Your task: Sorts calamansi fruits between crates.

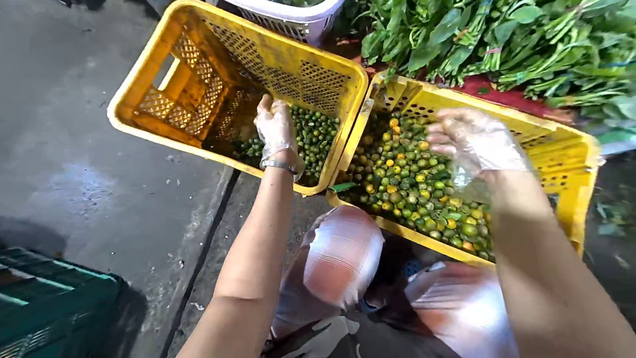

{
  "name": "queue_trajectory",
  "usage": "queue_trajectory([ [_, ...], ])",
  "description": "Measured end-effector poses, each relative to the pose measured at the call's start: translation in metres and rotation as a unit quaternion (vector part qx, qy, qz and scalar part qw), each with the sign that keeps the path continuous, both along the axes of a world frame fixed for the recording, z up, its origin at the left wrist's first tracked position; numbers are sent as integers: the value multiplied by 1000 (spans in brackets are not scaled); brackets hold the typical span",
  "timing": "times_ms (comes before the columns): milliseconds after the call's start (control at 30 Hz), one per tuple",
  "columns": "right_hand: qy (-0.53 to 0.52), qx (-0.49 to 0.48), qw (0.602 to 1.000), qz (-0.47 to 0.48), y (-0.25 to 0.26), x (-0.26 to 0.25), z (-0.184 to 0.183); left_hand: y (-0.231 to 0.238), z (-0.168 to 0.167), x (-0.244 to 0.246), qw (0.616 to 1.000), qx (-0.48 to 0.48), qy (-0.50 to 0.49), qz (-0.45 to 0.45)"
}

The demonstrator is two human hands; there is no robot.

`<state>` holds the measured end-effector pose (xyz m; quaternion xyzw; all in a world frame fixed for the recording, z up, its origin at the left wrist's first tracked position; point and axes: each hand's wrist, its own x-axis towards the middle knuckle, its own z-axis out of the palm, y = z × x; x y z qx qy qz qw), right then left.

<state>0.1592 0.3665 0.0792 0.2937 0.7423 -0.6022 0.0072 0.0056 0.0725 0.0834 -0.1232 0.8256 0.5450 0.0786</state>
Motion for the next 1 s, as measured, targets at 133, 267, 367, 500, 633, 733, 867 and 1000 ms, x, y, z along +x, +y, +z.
queue_trajectory([
  [133,-72,114,990,-36,60,66,-31,66,17,15,991,42,7,-129],
  [267,-136,209,967,-47,87,113,-82,149,12,35,929,-10,29,-368],
  [367,-241,300,921,64,68,109,-92,203,-15,61,805,-137,33,-576],
  [500,-346,430,811,195,26,82,-92,222,-70,109,681,-271,-5,-680],
  [633,-326,482,768,267,-5,84,-92,212,-100,123,630,-346,74,-692],
  [733,-329,491,759,274,-1,83,-94,212,-102,117,630,-349,80,-689],
  [867,-399,492,737,236,7,87,-97,214,-97,119,610,-369,94,-695],
  [1000,-403,489,737,236,15,90,-100,220,-107,120,632,-351,83,-686],
])
